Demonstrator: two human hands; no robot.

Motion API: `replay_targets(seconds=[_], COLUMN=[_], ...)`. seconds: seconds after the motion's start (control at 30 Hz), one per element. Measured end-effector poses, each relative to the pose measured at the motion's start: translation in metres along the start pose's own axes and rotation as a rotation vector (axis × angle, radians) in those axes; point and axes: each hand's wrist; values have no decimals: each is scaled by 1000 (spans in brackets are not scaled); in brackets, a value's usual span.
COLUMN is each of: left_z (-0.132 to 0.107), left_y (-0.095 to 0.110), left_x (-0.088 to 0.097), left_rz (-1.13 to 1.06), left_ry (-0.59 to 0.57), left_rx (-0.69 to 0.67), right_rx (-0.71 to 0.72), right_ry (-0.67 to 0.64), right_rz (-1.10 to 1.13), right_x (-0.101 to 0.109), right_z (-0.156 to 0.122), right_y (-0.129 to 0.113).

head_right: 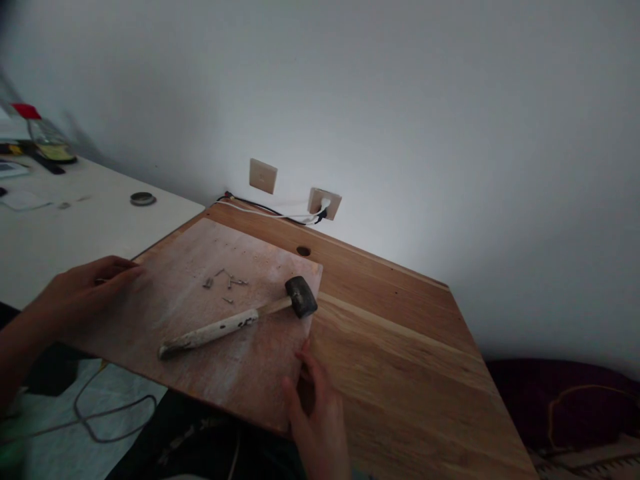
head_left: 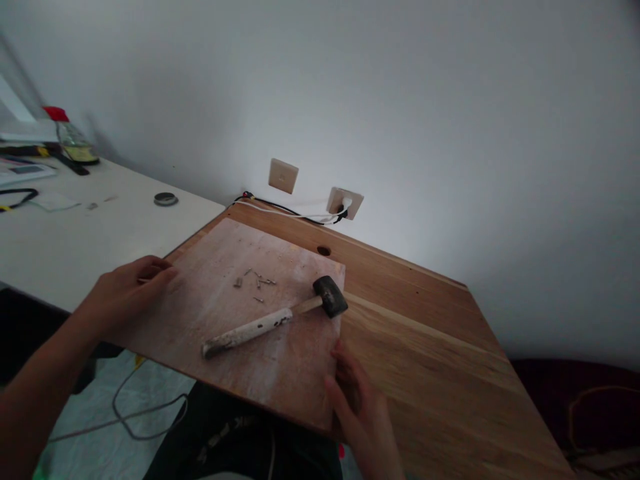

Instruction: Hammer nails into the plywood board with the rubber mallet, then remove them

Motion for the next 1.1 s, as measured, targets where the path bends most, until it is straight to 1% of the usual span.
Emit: replay_targets(seconds=[0.07, 0.13, 0.27, 0.37, 0.5, 0.6, 0.67, 0.73, 0.8, 0.9, 1.0, 1.07, 1.1], left_z=[5, 10, 19, 24, 26, 19, 12, 3, -8, -22, -34, -42, -46], left_y=[-7, -15, -30, -35, -36, -32, -27, -19, -12, -2, 5, 13, 18], left_x=[7, 12, 11, 4, -4, -4, -1, 1, 1, -8, -23, -35, -41], left_rz=[31, 68, 119, 160, 246, 320, 340, 350, 360, 321, 216, 136, 94], left_ry=[23, 27, 59, 107, 159, 140, 124, 112, 90, 24, -50, -113, -149], left_rx=[26, 22, 28, 45, 29, -31, -60, -103, -180, -280, -392, -464, -496], right_rx=[25, 46, 84, 121, 254, 364, 397, 412, 423, 433, 422, 376, 334], right_ry=[-19, -47, -104, -124, -37, -29, -13, 37, 100, 213, 336, 379, 361], right_rz=[-4, 0, 2, -14, -166, -303, -385, -451, -491, -517, -575, -637, -682], right_x=[-13, -23, -35, -36, -35, -34, -31, -25, -14, 9, 44, 72, 87], right_z=[3, 4, 7, 10, 14, 17, 20, 24, 27, 28, 26, 23, 22], right_y=[-5, -9, -18, -24, -31, -32, -30, -26, -20, -7, 9, 20, 25])
Point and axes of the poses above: each hand's wrist, its own z-axis towards the middle knuckle, its own x-axis out of the back of the hand, y = z × x, and after that the axes turned 5 degrees about -x, right-handed
